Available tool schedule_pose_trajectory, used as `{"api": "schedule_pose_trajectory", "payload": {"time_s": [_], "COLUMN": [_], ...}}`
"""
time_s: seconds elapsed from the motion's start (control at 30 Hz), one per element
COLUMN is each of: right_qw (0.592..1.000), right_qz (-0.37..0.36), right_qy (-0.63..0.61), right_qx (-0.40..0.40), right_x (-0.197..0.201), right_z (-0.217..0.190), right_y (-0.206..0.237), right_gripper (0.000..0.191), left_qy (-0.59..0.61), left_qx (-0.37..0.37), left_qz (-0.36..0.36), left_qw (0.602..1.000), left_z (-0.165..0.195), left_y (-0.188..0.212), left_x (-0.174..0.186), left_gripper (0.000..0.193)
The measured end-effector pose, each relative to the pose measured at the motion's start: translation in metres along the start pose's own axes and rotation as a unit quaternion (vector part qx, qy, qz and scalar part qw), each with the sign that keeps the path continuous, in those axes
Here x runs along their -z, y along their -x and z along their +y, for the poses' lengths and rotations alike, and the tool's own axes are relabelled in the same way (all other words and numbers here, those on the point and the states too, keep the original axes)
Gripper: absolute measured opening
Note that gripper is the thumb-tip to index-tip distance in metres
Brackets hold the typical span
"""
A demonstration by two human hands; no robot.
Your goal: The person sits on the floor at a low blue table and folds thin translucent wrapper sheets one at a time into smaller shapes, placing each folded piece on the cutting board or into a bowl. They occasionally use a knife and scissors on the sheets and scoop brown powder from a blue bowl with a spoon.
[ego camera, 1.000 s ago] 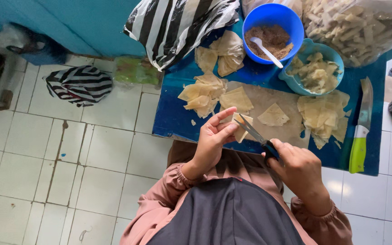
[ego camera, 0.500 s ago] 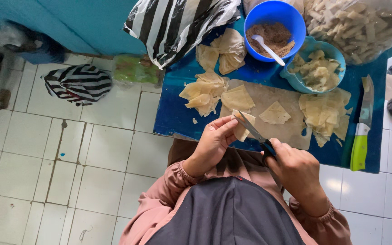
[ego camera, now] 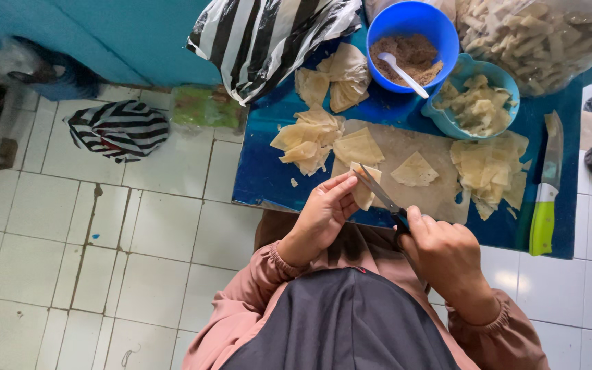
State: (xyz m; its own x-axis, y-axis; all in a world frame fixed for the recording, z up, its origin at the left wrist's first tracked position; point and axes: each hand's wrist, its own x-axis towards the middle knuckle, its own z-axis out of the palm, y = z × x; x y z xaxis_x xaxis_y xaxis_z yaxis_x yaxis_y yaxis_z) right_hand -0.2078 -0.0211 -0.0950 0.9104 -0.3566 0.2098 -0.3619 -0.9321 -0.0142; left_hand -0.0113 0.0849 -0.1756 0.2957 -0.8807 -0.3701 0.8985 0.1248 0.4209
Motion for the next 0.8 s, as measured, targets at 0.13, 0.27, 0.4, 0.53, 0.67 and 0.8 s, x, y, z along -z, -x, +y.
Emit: {"api": "schedule_pose_trajectory", "payload": {"time_s": [0.13, 0.27, 0.4, 0.53, 0.67, 0.8], "right_qw": [1.0, 1.0, 1.0, 1.0, 1.0, 1.0], "right_qz": [-0.005, 0.011, 0.018, 0.012, -0.008, -0.001], "right_qy": [0.009, 0.005, -0.006, -0.004, 0.002, -0.006], "right_qx": [0.003, -0.001, -0.004, -0.006, -0.01, -0.009], "right_x": [0.0003, -0.0027, -0.0061, -0.0062, -0.0038, -0.0022], "right_z": [0.0009, 0.0014, 0.0015, 0.001, 0.0002, 0.0], "right_y": [-0.0007, 0.0001, 0.001, 0.0013, 0.0013, 0.001], "right_gripper": [0.042, 0.041, 0.041, 0.04, 0.039, 0.039], "left_qy": [0.012, 0.014, 0.013, 0.011, 0.012, 0.009], "left_qx": [-0.005, -0.001, 0.003, 0.005, 0.01, 0.011], "left_qz": [0.004, 0.003, 0.005, 0.004, 0.007, 0.01], "left_qw": [1.0, 1.0, 1.0, 1.0, 1.0, 1.0], "left_z": [-0.0015, -0.001, -0.0009, -0.0017, -0.0026, -0.0023], "left_y": [-0.0027, -0.0048, -0.0064, -0.0082, -0.0094, -0.0098], "left_x": [0.0004, -0.0007, -0.0014, -0.0006, -0.0002, -0.0007], "left_gripper": [0.024, 0.025, 0.026, 0.025, 0.024, 0.023]}}
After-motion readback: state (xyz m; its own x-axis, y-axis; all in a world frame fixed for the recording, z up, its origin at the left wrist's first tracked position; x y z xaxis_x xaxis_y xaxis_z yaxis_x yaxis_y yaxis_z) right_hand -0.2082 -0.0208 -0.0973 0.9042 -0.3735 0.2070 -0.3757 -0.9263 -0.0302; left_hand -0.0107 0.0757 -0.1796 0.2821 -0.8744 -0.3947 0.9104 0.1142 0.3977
